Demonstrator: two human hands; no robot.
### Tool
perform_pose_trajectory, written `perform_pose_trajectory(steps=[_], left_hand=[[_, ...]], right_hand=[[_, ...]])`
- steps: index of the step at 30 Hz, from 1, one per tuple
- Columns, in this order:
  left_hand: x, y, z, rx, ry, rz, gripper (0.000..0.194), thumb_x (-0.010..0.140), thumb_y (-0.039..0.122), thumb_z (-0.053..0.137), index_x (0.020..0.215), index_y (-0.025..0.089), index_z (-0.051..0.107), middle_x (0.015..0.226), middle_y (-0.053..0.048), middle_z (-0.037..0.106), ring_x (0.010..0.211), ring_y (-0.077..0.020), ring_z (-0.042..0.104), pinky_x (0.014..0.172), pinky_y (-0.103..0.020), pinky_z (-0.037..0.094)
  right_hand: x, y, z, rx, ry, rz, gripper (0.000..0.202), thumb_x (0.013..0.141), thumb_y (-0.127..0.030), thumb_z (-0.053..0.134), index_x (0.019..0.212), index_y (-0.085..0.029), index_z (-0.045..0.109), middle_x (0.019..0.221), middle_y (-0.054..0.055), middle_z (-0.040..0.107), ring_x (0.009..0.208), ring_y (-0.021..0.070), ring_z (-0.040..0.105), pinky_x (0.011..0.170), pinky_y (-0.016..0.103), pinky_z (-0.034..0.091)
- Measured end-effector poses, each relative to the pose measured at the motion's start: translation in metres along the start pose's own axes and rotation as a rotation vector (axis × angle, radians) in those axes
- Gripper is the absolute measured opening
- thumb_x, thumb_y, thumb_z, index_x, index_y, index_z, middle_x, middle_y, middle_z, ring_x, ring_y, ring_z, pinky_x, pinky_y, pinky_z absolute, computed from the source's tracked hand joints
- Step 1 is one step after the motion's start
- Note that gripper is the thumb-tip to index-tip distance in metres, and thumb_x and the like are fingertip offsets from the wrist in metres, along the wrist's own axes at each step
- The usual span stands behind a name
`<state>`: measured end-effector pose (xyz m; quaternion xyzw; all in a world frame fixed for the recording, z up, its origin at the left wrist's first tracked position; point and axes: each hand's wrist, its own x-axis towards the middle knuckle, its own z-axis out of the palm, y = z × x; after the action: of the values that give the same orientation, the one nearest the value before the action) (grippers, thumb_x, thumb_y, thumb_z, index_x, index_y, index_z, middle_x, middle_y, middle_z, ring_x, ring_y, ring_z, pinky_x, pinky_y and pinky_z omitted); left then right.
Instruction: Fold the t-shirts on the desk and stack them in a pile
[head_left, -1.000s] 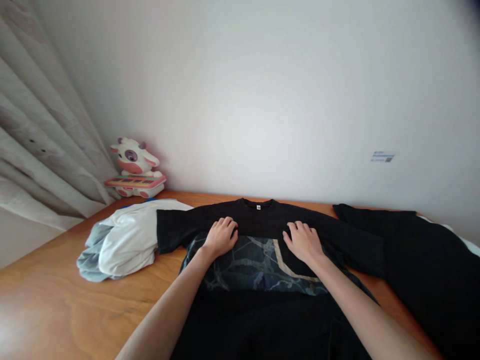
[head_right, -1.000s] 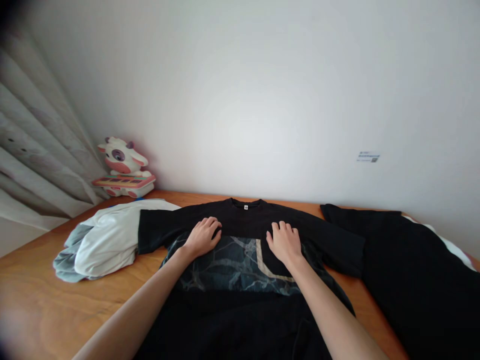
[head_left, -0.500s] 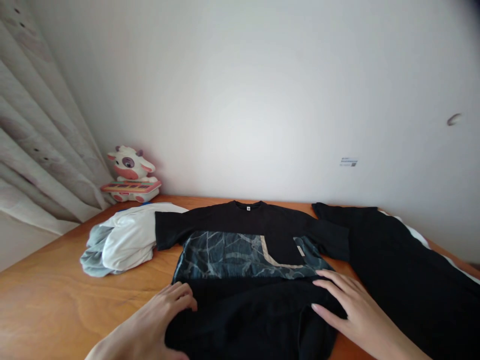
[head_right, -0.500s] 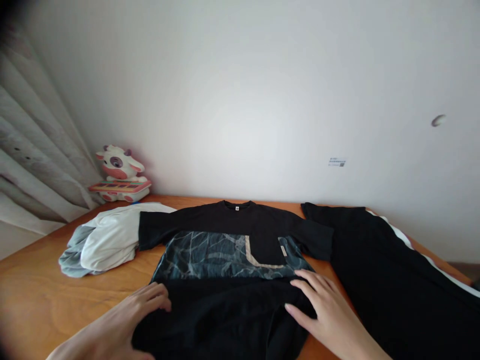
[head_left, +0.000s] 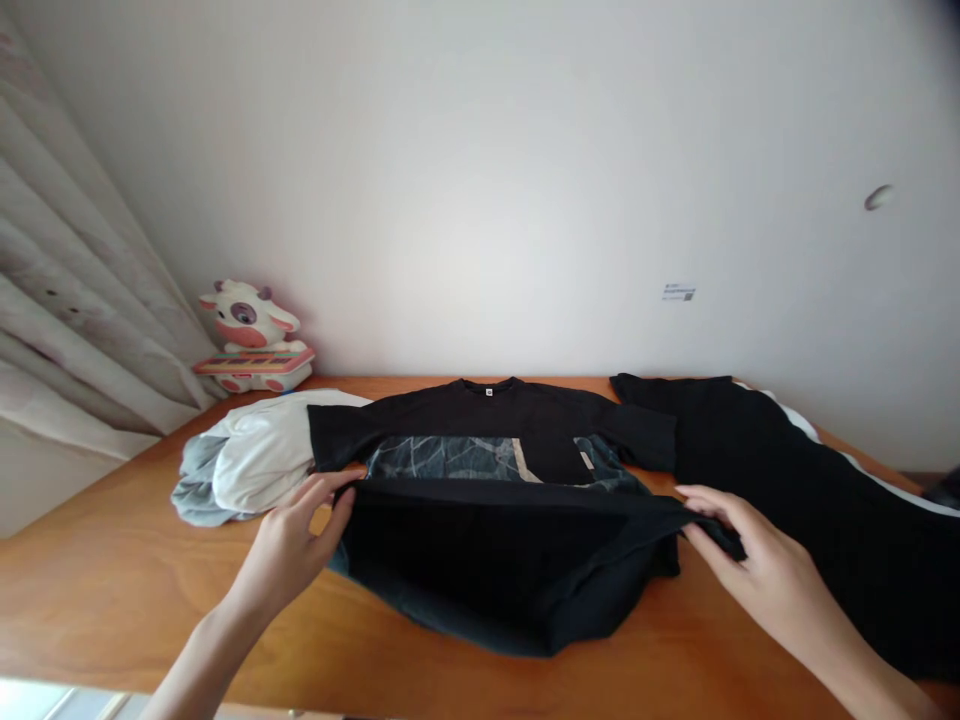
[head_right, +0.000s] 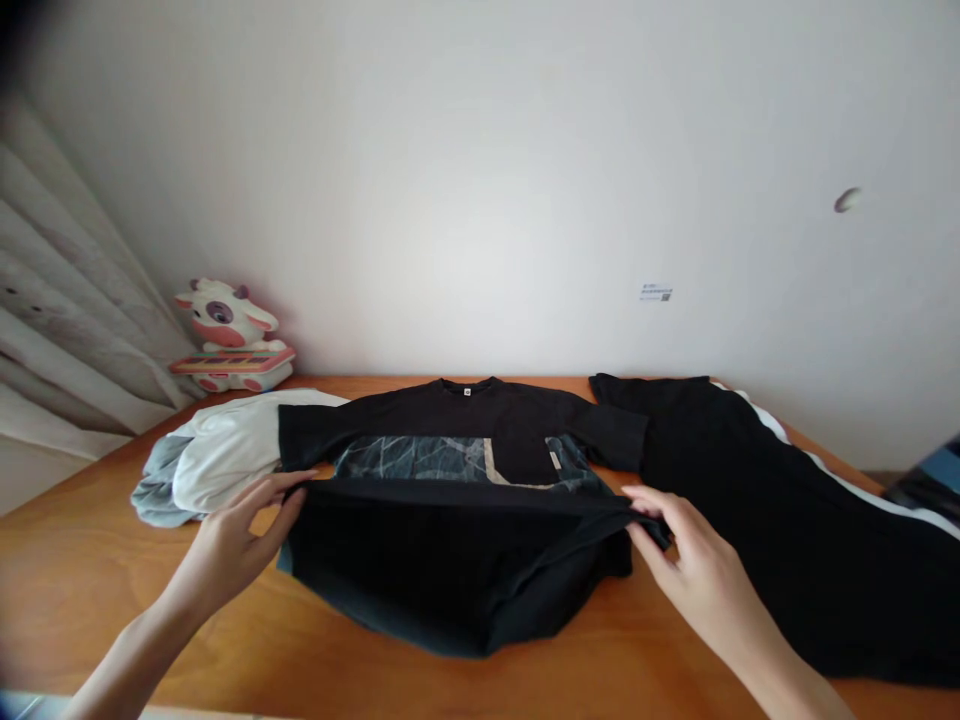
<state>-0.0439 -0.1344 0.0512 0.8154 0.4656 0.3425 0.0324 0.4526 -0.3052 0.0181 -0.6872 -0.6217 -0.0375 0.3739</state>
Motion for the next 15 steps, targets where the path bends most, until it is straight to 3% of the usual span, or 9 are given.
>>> perform_pose_trajectory(steps=[3, 5, 7, 10, 15], left_hand=[[-0.011, 0.006, 0.004, 0.035, -0.272, 0.079, 0.039, 0.089, 0.051, 0.064, 0.121, 0.03, 0.07, 0.12, -0.006, 0.072, 0.106, -0.0265, 0.07, 0.095, -0.035, 0.057], [-0.021, 0.005, 0.01, 0.06, -0.385, 0.11, 0.04, 0.087, 0.045, 0.066, 0.124, 0.03, 0.069, 0.125, -0.007, 0.069, 0.113, -0.0266, 0.068, 0.099, -0.035, 0.056], [-0.028, 0.001, 0.014, 0.073, -0.381, 0.11, 0.036, 0.088, 0.034, 0.06, 0.123, 0.028, 0.069, 0.124, -0.008, 0.069, 0.112, -0.0257, 0.068, 0.099, -0.035, 0.056], [-0.026, -0.009, 0.012, 0.084, -0.282, 0.045, 0.031, 0.088, 0.028, 0.05, 0.111, 0.025, 0.07, 0.112, -0.008, 0.071, 0.097, -0.0236, 0.072, 0.086, -0.033, 0.061], [-0.004, -0.014, -0.009, -0.05, -0.153, -0.142, 0.028, 0.087, 0.04, 0.056, 0.103, 0.023, 0.071, 0.099, -0.006, 0.075, 0.078, -0.0201, 0.072, 0.065, -0.027, 0.062]], right_hand=[[0.001, 0.009, -0.002, -0.02, -0.113, -0.036, 0.034, 0.094, -0.054, 0.053, 0.114, -0.03, 0.068, 0.107, 0.009, 0.072, 0.098, 0.0268, 0.073, 0.082, 0.036, 0.061], [-0.001, 0.018, 0.001, -0.026, -0.212, -0.073, 0.031, 0.094, -0.054, 0.052, 0.102, -0.031, 0.071, 0.107, 0.009, 0.073, 0.099, 0.0265, 0.073, 0.087, 0.036, 0.06], [-0.005, 0.026, 0.005, -0.013, -0.261, -0.06, 0.032, 0.094, -0.054, 0.05, 0.099, -0.03, 0.071, 0.11, 0.009, 0.074, 0.102, 0.027, 0.073, 0.09, 0.037, 0.06], [-0.006, 0.033, 0.008, 0.037, -0.272, 0.033, 0.037, 0.094, -0.059, 0.05, 0.102, -0.029, 0.069, 0.107, 0.008, 0.077, 0.096, 0.0276, 0.076, 0.084, 0.036, 0.061], [0.009, 0.03, 0.003, 0.01, -0.083, 0.098, 0.046, 0.088, -0.072, 0.053, 0.098, -0.029, 0.068, 0.095, 0.005, 0.078, 0.078, 0.0254, 0.075, 0.071, 0.034, 0.061]])
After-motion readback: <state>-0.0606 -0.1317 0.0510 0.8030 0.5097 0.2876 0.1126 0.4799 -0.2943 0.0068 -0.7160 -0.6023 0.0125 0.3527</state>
